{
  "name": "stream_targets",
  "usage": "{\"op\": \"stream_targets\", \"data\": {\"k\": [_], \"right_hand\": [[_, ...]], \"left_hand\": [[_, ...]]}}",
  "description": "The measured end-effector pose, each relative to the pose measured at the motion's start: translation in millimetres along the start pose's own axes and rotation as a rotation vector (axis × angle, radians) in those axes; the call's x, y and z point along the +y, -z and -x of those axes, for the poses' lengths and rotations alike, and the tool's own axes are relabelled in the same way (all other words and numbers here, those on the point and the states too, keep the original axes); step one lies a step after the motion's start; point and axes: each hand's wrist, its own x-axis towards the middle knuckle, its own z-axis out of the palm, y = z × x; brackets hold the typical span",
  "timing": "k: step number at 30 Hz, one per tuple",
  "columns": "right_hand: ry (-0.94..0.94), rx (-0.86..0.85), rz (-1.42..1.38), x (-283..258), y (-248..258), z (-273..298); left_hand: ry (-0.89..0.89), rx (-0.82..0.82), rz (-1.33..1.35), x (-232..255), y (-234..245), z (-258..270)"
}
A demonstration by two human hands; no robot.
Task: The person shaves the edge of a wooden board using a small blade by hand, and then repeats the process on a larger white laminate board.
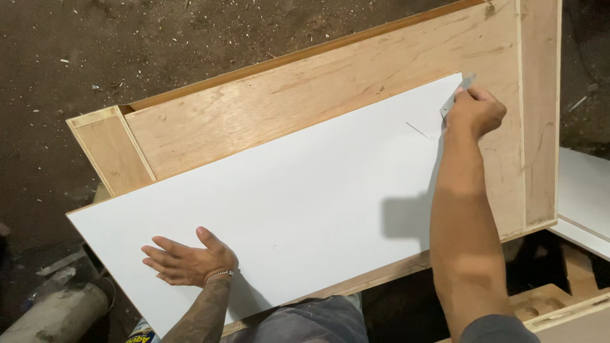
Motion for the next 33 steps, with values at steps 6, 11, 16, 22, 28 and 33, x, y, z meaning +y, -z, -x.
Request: {"op": "stream_targets", "data": {"k": [6,11,16,22,28,33], "right_hand": [[0.175,0.038,0.176,8.5,-16.5,-7.7],[0.459,-0.025,0.229,34.5,-17.4,-28.6],[0.534,-0.058,0.252,32.3,-14.5,-19.5],[0.945,-0.163,0.247,55.0,-15.8,-43.9],[1.024,-0.208,0.243,57.2,-12.0,-20.6],[1.036,-0.200,0.230,63.2,-17.5,20.9]], "left_hand": [[0.005,-0.022,0.024,1.8,2.2,-0.6],[-0.021,0.030,0.012,-1.7,-3.0,0.7],[-0.023,0.037,0.006,-0.9,-2.0,1.3],[-0.033,0.057,-0.019,-2.6,-6.6,0.4],[-0.050,0.066,-0.006,-8.8,-7.2,-0.2],[-0.005,-0.074,0.004,-12.0,-2.5,-4.1]]}}
